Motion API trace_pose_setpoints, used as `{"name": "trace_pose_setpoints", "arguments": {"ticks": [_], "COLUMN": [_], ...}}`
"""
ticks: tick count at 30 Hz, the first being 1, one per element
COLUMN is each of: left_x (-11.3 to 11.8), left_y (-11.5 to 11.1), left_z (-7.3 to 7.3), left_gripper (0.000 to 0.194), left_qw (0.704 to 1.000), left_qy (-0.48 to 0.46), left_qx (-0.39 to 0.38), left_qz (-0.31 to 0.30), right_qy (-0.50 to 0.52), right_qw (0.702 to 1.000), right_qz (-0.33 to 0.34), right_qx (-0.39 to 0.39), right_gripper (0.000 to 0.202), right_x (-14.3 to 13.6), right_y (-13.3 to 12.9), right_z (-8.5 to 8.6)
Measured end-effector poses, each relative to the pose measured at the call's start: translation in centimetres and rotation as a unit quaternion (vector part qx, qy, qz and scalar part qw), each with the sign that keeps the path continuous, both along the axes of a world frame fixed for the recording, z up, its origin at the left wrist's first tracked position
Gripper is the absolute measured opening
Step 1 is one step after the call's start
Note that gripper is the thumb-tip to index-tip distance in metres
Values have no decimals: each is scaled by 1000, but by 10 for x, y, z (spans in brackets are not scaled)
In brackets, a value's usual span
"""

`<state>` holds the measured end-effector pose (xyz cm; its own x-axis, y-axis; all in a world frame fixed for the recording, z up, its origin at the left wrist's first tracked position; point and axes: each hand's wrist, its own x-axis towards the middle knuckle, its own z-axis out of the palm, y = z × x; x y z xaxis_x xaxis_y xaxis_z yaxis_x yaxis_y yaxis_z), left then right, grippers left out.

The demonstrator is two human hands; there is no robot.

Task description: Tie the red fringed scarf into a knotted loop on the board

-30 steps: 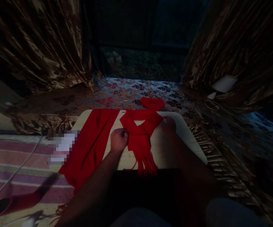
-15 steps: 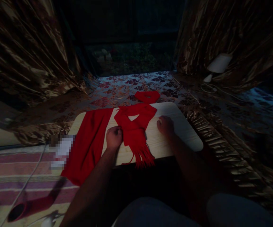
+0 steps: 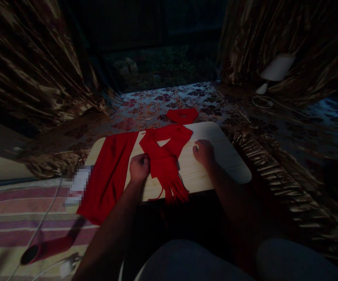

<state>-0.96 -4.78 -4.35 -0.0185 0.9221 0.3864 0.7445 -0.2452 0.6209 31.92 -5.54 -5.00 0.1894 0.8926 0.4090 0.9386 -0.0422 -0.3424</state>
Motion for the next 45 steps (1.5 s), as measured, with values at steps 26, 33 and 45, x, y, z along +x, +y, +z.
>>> {"name": "trace_pose_setpoints", "arguments": {"ticks": [26, 33, 45], "left_x": [10, 10, 11], "left_y": [-5, -4, 0], "left_z": [3, 5, -3], "left_gripper": [27, 25, 26], "left_qw": [994, 994, 994], "left_qy": [53, 46, 33], "left_qx": [28, 29, 40], "left_qz": [-94, -90, -92], "right_qy": [-5, -4, -45], "right_qw": [1000, 999, 996], "right_qz": [8, 4, 75], "right_qx": [-12, -33, 10], "right_gripper": [31, 33, 45], "right_x": [7, 7, -23], "right_y": [5, 11, 61], "right_z": [-4, -2, 45]}}
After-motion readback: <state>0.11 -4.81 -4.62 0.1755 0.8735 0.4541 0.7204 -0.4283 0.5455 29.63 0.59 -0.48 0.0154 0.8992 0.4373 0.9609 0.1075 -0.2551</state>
